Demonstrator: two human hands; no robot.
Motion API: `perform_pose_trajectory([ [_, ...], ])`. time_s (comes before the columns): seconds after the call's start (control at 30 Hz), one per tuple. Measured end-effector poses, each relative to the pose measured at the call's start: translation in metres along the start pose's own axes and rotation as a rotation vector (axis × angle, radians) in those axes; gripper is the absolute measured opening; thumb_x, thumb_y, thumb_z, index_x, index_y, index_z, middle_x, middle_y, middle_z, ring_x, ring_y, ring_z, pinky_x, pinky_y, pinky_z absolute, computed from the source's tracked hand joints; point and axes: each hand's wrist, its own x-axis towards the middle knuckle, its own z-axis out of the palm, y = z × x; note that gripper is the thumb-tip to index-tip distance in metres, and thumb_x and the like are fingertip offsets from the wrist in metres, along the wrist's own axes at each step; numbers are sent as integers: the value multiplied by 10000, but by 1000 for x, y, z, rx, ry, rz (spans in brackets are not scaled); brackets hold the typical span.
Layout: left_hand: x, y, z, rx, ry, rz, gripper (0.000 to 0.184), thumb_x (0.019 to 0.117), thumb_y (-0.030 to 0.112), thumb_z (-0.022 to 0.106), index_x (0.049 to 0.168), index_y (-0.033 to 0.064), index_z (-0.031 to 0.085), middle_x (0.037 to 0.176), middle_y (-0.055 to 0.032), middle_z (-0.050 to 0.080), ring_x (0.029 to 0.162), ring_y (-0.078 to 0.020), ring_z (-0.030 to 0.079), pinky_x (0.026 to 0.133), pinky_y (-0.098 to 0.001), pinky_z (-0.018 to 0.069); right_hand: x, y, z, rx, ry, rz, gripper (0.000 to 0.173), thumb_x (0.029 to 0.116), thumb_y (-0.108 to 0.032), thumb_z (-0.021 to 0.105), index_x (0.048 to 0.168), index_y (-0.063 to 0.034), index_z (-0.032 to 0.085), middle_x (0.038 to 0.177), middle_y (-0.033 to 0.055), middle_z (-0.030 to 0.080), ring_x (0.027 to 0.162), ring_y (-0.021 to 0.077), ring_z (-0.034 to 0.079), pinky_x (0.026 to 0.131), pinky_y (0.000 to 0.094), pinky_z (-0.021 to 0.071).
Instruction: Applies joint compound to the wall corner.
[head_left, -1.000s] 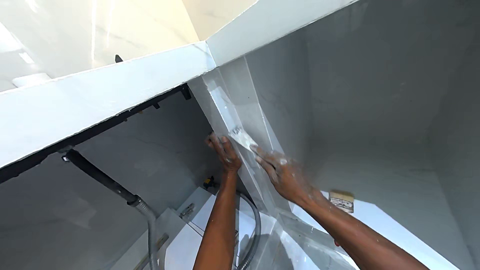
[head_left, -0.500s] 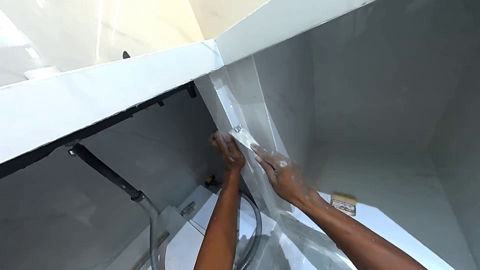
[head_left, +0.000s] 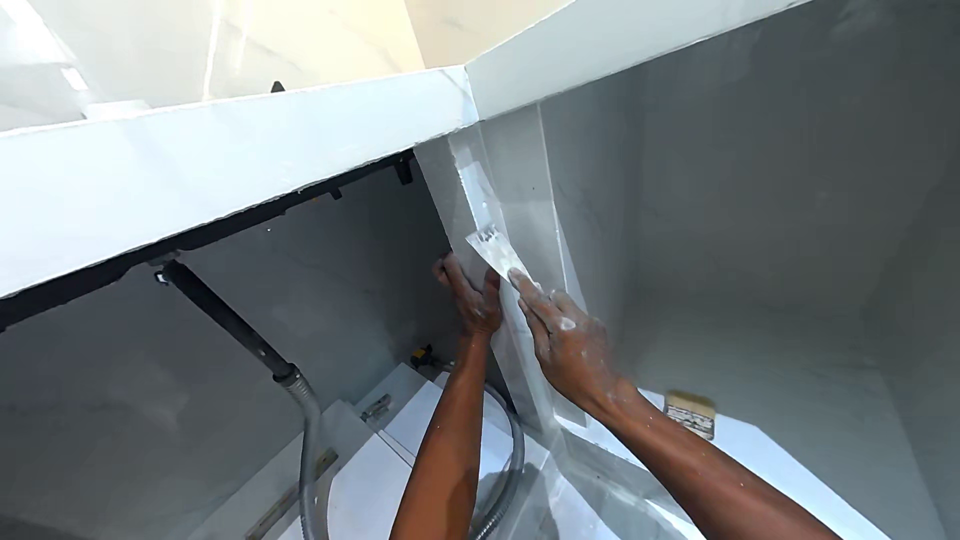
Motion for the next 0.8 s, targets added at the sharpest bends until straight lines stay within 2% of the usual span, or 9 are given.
perform_pose_trajectory([
  [0.07,0,9,-5,-25,-40,-66,954,896,800,387,1492,55,389,1481,-225,382,1312,-266,470,1040,-420,453,21,-14,-6,-30,5,-17,428,1046,-182,532,1466,-228,603,876,139,651,569,259,613,459,403,497],
  [0.17,2,7,-3,-56,-20,-51,909,901,753,438,1484,57,398,1466,-215,389,1302,-248,476,1033,-397,459,35,-22,-13,-52,-1,-4,426,1067,-200,519,1485,-251,580,889,133,645,572,263,610,453,405,483],
  [0.23,1,1,2,-50,17,-25,877,904,761,430,1436,65,445,1431,-198,420,1278,-244,487,1022,-388,463,25,-17,-10,-27,-9,17,436,1066,-201,519,1493,-272,569,912,121,646,613,257,624,480,411,505],
  [0.3,2,2,1,-43,21,-14,881,907,775,406,1417,58,454,1411,-196,427,1269,-242,487,1023,-382,458,20,-12,-2,-4,16,5,431,1057,-196,524,1480,-251,586,931,128,671,628,257,643,494,413,523],
  [0.4,1,10,-3,-40,-9,-33,919,910,764,410,1465,31,425,1446,-232,413,1283,-265,497,1023,-401,470,40,-21,-3,11,29,1,426,1067,-185,517,1487,-219,577,947,149,679,638,277,653,502,425,526],
  [0.47,2,9,-3,-49,-13,-36,906,913,756,421,1466,39,424,1453,-223,406,1296,-257,489,1033,-395,468,53,-26,-10,17,14,11,427,1086,-213,492,1509,-231,551,951,143,674,647,276,649,502,427,517],
  [0.57,2,3,2,-61,10,-36,884,892,757,433,1439,63,461,1424,-192,425,1287,-246,467,1045,-391,439,45,-19,-12,43,-4,37,414,1098,-262,477,1504,-254,555,950,125,671,677,267,655,528,429,531],
  [0.67,3,5,2,-74,6,-27,898,889,773,423,1436,62,448,1413,-181,412,1284,-231,456,1044,-370,433,36,-12,2,75,30,17,416,1090,-241,490,1499,-237,565,935,122,677,688,261,664,544,425,543],
  [0.8,1,7,0,-69,16,-16,839,911,698,472,1448,54,444,1412,-202,419,1263,-238,483,1016,-378,461,69,-27,-11,88,27,9,422,1100,-226,467,1515,-216,544,974,155,696,711,303,679,545,463,537],
])
